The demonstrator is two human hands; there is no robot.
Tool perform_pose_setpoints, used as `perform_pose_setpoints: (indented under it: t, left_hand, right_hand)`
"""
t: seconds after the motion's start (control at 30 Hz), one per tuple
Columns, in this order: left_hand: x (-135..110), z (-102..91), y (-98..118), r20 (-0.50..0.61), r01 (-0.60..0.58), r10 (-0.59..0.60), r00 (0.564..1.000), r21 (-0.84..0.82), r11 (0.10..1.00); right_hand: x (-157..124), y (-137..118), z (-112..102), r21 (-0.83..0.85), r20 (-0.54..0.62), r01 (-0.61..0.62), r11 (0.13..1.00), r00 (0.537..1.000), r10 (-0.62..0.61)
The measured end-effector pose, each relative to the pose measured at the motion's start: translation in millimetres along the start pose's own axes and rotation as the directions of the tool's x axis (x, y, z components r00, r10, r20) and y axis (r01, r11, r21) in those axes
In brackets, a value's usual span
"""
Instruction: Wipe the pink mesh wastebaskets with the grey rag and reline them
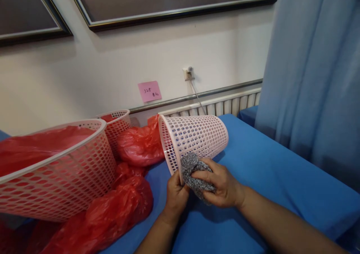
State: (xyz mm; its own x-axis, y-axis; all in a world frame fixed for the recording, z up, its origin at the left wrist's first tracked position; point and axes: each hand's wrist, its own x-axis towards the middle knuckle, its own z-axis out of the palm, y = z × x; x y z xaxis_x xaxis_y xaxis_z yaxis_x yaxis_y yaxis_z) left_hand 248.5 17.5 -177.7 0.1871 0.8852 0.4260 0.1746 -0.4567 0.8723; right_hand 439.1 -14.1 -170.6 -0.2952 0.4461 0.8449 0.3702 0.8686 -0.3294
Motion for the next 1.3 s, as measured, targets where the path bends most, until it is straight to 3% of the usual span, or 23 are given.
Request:
perform_pose_setpoints:
  t: [0.07, 0.13, 0.17, 0.23, 0.3, 0.37, 0.4, 0.43, 0.5, 0.57, 0.6, 0.63, 0.7, 0.77, 0.83, 0.9, 0.97, 1.0, 1.07, 1.1, 1.17, 1.23, 1.3]
  left_hand:
    - [0.3, -0.7, -4.3, 0.002, 0.020, -0.020, 1.000, -0.029, 0.999]
    - [1.8, 0.4, -10.5, 0.009, 0.034, -0.033, 0.999, -0.043, 0.999]
    - [2.4, 1.4, -13.5, 0.014, 0.035, -0.034, 0.999, -0.040, 0.999]
    - [2.7, 3.7, -18.7, 0.040, 0.026, -0.025, 0.999, -0.023, 0.999]
    - [1.8, 5.6, -22.2, 0.084, 0.000, -0.001, 0.996, 0.006, 1.000]
    - [0.8, 6.6, -24.2, 0.138, -0.030, 0.023, 0.990, 0.049, 0.998]
    - [0.7, 6.8, -24.7, 0.164, -0.046, 0.033, 0.986, 0.075, 0.996]
    - [1.0, 6.9, -24.8, 0.191, -0.064, 0.044, 0.981, 0.100, 0.993]
    - [2.6, 7.1, -23.8, 0.245, -0.112, 0.077, 0.967, 0.132, 0.985]
    - [5.0, 7.6, -21.5, 0.298, -0.162, 0.117, 0.947, 0.131, 0.978]
    - [6.2, 7.9, -20.3, 0.328, -0.176, 0.129, 0.936, 0.118, 0.977]
    - [7.3, 8.2, -19.2, 0.358, -0.182, 0.134, 0.924, 0.103, 0.978]
    - [9.0, 8.2, -18.4, 0.389, -0.174, 0.127, 0.912, 0.088, 0.981]
    - [10.2, 7.7, -19.5, 0.368, -0.163, 0.112, 0.923, 0.111, 0.980]
    - [11.0, 7.3, -21.1, 0.337, -0.168, 0.110, 0.935, 0.147, 0.975]
    - [11.6, 7.3, -21.8, 0.355, -0.192, 0.121, 0.927, 0.171, 0.967]
    - [11.4, 7.6, -21.2, 0.403, -0.218, 0.125, 0.907, 0.193, 0.957]
    - [11.0, 7.5, -20.6, 0.424, -0.223, 0.116, 0.898, 0.213, 0.951]
    - [9.6, 6.9, -20.0, 0.454, -0.217, 0.081, 0.887, 0.257, 0.942]
    - [8.5, 6.3, -20.0, 0.463, -0.210, 0.062, 0.884, 0.276, 0.938]
    - [6.1, 4.9, -20.2, 0.461, -0.184, 0.027, 0.887, 0.298, 0.937]
    - [3.5, 4.2, -18.9, 0.412, -0.137, 0.010, 0.911, 0.279, 0.950]
    - [1.1, 4.6, -14.5, 0.319, -0.088, 0.020, 0.948, 0.201, 0.976]
  right_hand:
    - [-1.7, 10.0, -0.5, -0.006, -0.087, -0.091, 0.996, 0.992, 0.090]
    - [-3.5, 28.4, -4.6, -0.019, -0.275, -0.304, 0.953, 0.918, 0.287]
    - [-4.2, 40.3, -8.6, 0.002, -0.384, -0.436, 0.900, 0.831, 0.404]
    - [-5.0, 66.2, -19.3, 0.145, -0.531, -0.666, 0.732, 0.572, 0.625]
    - [-5.3, 87.9, -30.3, 0.382, -0.519, -0.756, 0.532, 0.301, 0.800]
    - [-5.2, 97.8, -36.5, 0.531, -0.449, -0.744, 0.405, 0.158, 0.880]
    - [-5.1, 96.8, -36.9, 0.528, -0.456, -0.740, 0.416, 0.167, 0.874]
    - [-5.1, 91.8, -35.3, 0.466, -0.492, -0.743, 0.481, 0.233, 0.838]
    - [-5.3, 71.4, -27.3, 0.215, -0.545, -0.691, 0.690, 0.501, 0.672]
    - [-6.2, 43.7, -15.8, -0.004, -0.431, -0.478, 0.878, 0.793, 0.430]
    - [-6.8, 30.4, -10.0, -0.044, -0.333, -0.343, 0.938, 0.891, 0.310]
    - [-7.5, 19.4, -4.9, -0.046, -0.241, -0.225, 0.973, 0.948, 0.207]
    - [-8.5, 8.8, 1.7, -0.020, -0.154, -0.111, 0.994, 0.982, 0.107]
    - [-8.7, 17.2, 1.4, -0.035, -0.223, -0.219, 0.975, 0.953, 0.206]
    - [-8.3, 41.3, -6.6, -0.020, -0.385, -0.474, 0.880, 0.817, 0.431]
    - [-7.8, 71.8, -20.0, 0.160, -0.506, -0.712, 0.684, 0.536, 0.676]
    - [-7.8, 97.4, -33.2, 0.439, -0.469, -0.775, 0.454, 0.234, 0.852]
    - [-7.9, 105.8, -37.7, 0.550, -0.410, -0.754, 0.360, 0.132, 0.902]
    - [-8.1, 111.2, -40.6, 0.644, -0.341, -0.713, 0.276, 0.056, 0.938]
    - [-8.0, 108.2, -38.9, 0.618, -0.366, -0.724, 0.307, 0.081, 0.927]
    - [-7.4, 92.2, -30.9, 0.442, -0.479, -0.758, 0.479, 0.252, 0.841]
    - [-6.5, 66.9, -20.7, 0.178, -0.499, -0.675, 0.716, 0.566, 0.657]
    - [-5.8, 38.9, -11.7, 0.033, -0.328, -0.446, 0.894, 0.840, 0.431]
